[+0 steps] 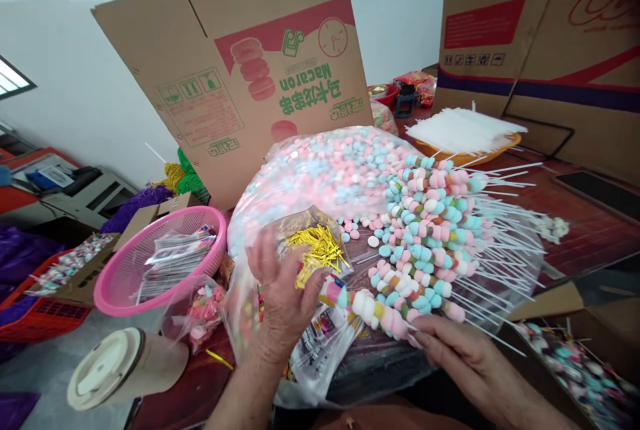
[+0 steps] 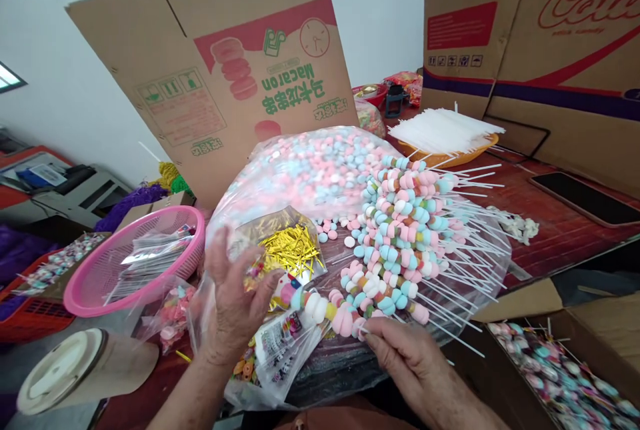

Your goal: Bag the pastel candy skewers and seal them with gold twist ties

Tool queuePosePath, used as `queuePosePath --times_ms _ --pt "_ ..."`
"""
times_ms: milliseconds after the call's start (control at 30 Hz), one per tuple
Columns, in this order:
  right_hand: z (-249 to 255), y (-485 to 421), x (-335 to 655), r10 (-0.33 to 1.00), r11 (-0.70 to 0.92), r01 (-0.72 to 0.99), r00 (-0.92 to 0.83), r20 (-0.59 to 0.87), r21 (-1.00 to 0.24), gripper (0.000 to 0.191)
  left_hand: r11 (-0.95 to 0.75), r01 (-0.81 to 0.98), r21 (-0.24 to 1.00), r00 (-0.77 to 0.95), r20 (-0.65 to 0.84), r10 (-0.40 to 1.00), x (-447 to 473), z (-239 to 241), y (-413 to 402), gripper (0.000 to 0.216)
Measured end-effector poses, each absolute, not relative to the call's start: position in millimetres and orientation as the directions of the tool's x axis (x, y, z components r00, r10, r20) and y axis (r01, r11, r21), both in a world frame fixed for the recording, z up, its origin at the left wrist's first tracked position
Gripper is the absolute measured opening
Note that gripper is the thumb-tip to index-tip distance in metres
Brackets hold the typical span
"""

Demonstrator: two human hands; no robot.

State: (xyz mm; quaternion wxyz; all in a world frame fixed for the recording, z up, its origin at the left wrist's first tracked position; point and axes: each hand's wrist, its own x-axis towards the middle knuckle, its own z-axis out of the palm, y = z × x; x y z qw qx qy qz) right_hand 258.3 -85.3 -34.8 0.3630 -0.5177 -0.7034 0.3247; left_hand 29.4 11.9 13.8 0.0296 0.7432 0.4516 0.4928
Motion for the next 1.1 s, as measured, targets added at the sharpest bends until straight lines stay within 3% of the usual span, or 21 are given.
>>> queuePosePath --times_ms 33,67,100,167,233,400,500,600,733,833,900,967,1033,1100 --pt "-37.9 -85.7 250.1 0.975 0.2 0.454 -0.183 0.129 -0.869 0.028 -0.494 0.521 0.696 -0.138 0.64 0.756 33.3 9.6 11.9 0.051" --pt "-40.4 -85.7 242.6 0.979 0.161 0.416 -0.18 0.092 -0.895 0.031 -0.384 0.296 0.874 -0.327 0.471 0.819 37.4 6.6 11.8 0.061" --pt "-41.9 -85.3 236.0 0.98 0.132 0.381 -0.188 0.064 -0.915 0.033 -0.252 0.009 0.968 -0.396 0.235 0.888 41.6 5.1 11.5 0.063" --pt "-41.8 -84.2 224.7 0.976 0.098 0.323 -0.216 0.028 -0.941 0.037 0.044 -0.461 0.886 -0.212 -0.158 0.964 50.0 7.4 10.4 0.055" --pt "-38.8 -83.5 215.0 0.975 0.068 0.281 -0.224 0.003 -0.957 0.038 0.2 -0.635 0.746 0.007 -0.254 0.967 57.5 13.8 8.9 0.046" --pt "-34.8 -82.7 191.0 0.962 -0.138 0.084 -0.226 -0.153 -0.987 0.041 0.177 -0.683 0.708 0.069 -0.178 0.982 75.6 13.9 -4.4 0.023" --pt "-39.0 -79.4 182.3 0.941 -0.233 0.004 -0.25 -0.226 -0.973 0.042 0.297 -0.648 0.701 0.191 -0.227 0.955 78.8 -1.7 -18.8 0.03" --pt "-41.9 -76.5 183.3 0.947 -0.234 0.035 -0.219 -0.236 -0.972 0.044 0.412 -0.568 0.712 0.338 -0.255 0.906 63.7 -10.6 -20.9 0.034" --pt "-38.5 -79.7 187.3 0.923 -0.246 0.073 -0.285 -0.257 -0.967 0.044 0.346 -0.68 0.646 0.224 -0.267 0.937 31.7 1.0 4.4 0.046" --pt "-36.2 -83.7 186.2 0.899 -0.213 0.138 -0.36 -0.25 -0.967 0.042 0.253 -0.715 0.652 0.103 -0.26 0.96 26.1 12.8 21.7 0.024" --pt "-38.9 -84.2 186.0 0.932 -0.072 0.218 -0.332 -0.143 -0.973 0.04 0.233 -0.728 0.645 0.037 -0.302 0.953 33.7 15.1 23.9 0.013" --pt "-45.7 -82.7 187.4 0.959 0.164 0.32 -0.272 0.075 -0.933 0.033 0.241 -0.745 0.622 -0.001 -0.362 0.932 45.2 12.7 19.2 0.024" --pt "-54.0 -80.4 189.7 0.926 0.372 0.436 -0.235 0.295 -0.82 0.026 0.24 -0.767 0.596 -0.027 -0.403 0.915 54.9 8.6 11.7 0.026" --pt "-59.1 -78.7 191.2 0.881 0.472 0.508 -0.243 0.406 -0.72 0.025 0.236 -0.792 0.564 -0.04 -0.434 0.9 58.9 6.5 6.2 0.026"
